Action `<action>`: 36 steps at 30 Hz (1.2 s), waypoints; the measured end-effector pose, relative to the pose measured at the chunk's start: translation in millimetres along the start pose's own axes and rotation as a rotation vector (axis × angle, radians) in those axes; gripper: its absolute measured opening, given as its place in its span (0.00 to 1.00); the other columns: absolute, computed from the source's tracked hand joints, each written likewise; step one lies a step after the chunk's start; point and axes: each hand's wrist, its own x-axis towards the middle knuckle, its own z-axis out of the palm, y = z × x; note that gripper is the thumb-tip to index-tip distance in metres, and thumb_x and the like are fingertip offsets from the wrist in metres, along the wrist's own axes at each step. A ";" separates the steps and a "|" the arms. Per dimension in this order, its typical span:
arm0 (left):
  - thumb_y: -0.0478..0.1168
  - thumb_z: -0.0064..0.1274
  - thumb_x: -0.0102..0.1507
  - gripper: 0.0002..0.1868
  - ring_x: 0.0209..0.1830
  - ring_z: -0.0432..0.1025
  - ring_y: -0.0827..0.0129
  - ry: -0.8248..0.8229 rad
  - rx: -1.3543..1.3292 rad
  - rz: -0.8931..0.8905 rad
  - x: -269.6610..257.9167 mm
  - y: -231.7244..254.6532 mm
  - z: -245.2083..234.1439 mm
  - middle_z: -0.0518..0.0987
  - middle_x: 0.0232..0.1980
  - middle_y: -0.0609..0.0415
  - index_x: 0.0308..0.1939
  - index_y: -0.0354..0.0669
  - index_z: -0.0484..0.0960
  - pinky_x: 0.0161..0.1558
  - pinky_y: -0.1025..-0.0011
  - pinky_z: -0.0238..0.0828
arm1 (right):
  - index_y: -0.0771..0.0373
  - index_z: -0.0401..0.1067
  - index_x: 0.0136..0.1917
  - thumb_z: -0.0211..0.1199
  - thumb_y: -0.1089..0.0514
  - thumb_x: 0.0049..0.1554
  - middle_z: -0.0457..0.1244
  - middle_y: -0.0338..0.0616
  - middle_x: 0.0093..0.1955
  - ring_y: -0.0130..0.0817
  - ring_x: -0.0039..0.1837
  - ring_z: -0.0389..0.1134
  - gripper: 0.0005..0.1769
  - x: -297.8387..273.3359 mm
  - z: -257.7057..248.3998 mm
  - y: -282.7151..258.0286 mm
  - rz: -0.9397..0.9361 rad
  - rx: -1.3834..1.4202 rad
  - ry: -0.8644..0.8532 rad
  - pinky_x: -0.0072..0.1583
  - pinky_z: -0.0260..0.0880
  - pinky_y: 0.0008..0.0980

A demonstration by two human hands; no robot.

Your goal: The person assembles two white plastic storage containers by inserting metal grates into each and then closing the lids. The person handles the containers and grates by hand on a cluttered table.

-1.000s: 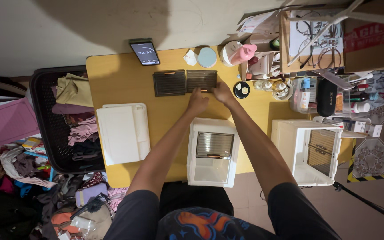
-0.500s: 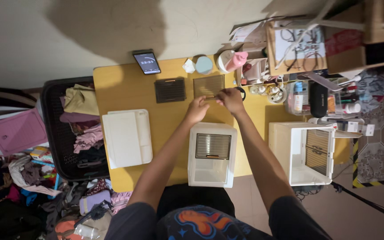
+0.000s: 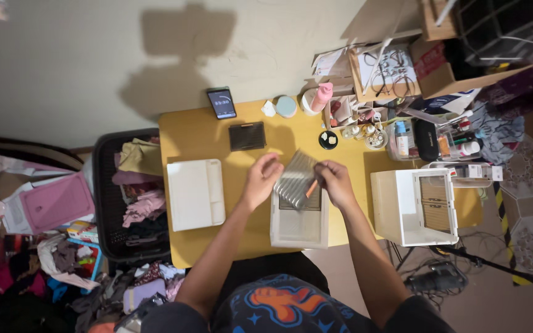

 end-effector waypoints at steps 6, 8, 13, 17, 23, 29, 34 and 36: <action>0.32 0.57 0.65 0.22 0.43 0.76 0.74 -0.242 -0.125 -0.265 -46.8 13.0 -2.1 0.79 0.52 0.48 0.63 0.35 0.74 0.44 0.73 0.76 | 0.69 0.75 0.47 0.60 0.63 0.60 0.66 0.39 0.37 0.24 0.35 0.66 0.07 -63.5 10.7 -5.7 -0.003 -0.003 -0.122 0.37 0.65 0.26; 0.31 0.57 0.63 0.24 0.40 0.76 0.73 -0.279 -0.109 -0.271 -61.0 17.4 -4.4 0.79 0.51 0.48 0.63 0.36 0.73 0.41 0.74 0.77 | 0.69 0.74 0.46 0.59 0.63 0.59 0.67 0.40 0.36 0.29 0.32 0.67 0.07 -84.8 16.9 -5.0 -0.043 -0.005 -0.133 0.36 0.67 0.29; 0.29 0.57 0.63 0.23 0.39 0.75 0.72 -0.338 -0.015 -0.255 -97.0 20.4 -12.8 0.78 0.52 0.50 0.63 0.38 0.75 0.40 0.73 0.80 | 0.71 0.74 0.46 0.62 0.58 0.64 0.64 0.45 0.34 0.30 0.33 0.65 0.12 -131.5 27.1 4.4 -0.111 -0.087 -0.034 0.36 0.64 0.29; 0.28 0.55 0.64 0.23 0.43 0.78 0.67 -0.235 -0.138 -0.265 -120.5 12.3 -18.6 0.76 0.51 0.47 0.62 0.34 0.69 0.42 0.68 0.81 | 0.69 0.74 0.50 0.62 0.55 0.65 0.63 0.39 0.39 0.23 0.40 0.67 0.13 -164.1 32.8 9.5 -0.100 0.002 0.024 0.48 0.81 0.31; 0.27 0.53 0.63 0.21 0.46 0.80 0.62 -0.138 -0.289 -0.293 -151.7 -9.7 -22.3 0.75 0.52 0.44 0.56 0.31 0.62 0.46 0.63 0.83 | 0.67 0.71 0.63 0.66 0.62 0.56 0.67 0.40 0.42 0.27 0.43 0.70 0.22 -215.2 49.2 5.7 -0.216 -0.406 0.096 0.46 0.74 0.30; 0.26 0.53 0.65 0.18 0.47 0.79 0.61 -0.175 -0.251 -0.223 -171.4 -28.7 -17.8 0.76 0.52 0.41 0.54 0.31 0.62 0.48 0.63 0.83 | 0.65 0.72 0.61 0.68 0.64 0.55 0.70 0.48 0.42 0.34 0.44 0.71 0.20 -242.7 55.2 -10.8 -0.308 -0.843 0.111 0.50 0.72 0.34; 0.25 0.53 0.64 0.18 0.49 0.78 0.62 -0.150 -0.290 -0.218 -181.8 -45.1 -11.8 0.74 0.52 0.43 0.52 0.31 0.62 0.50 0.63 0.79 | 0.66 0.70 0.61 0.64 0.66 0.57 0.70 0.51 0.47 0.38 0.47 0.72 0.18 -241.7 55.6 -8.7 -0.321 -0.838 0.102 0.53 0.72 0.35; 0.25 0.53 0.64 0.18 0.49 0.78 0.61 -0.158 -0.289 -0.206 -184.3 -52.1 -8.5 0.74 0.51 0.43 0.52 0.30 0.62 0.50 0.62 0.79 | 0.67 0.69 0.60 0.63 0.66 0.58 0.71 0.52 0.48 0.40 0.49 0.73 0.17 -237.2 52.2 -4.2 -0.325 -0.859 0.104 0.54 0.72 0.36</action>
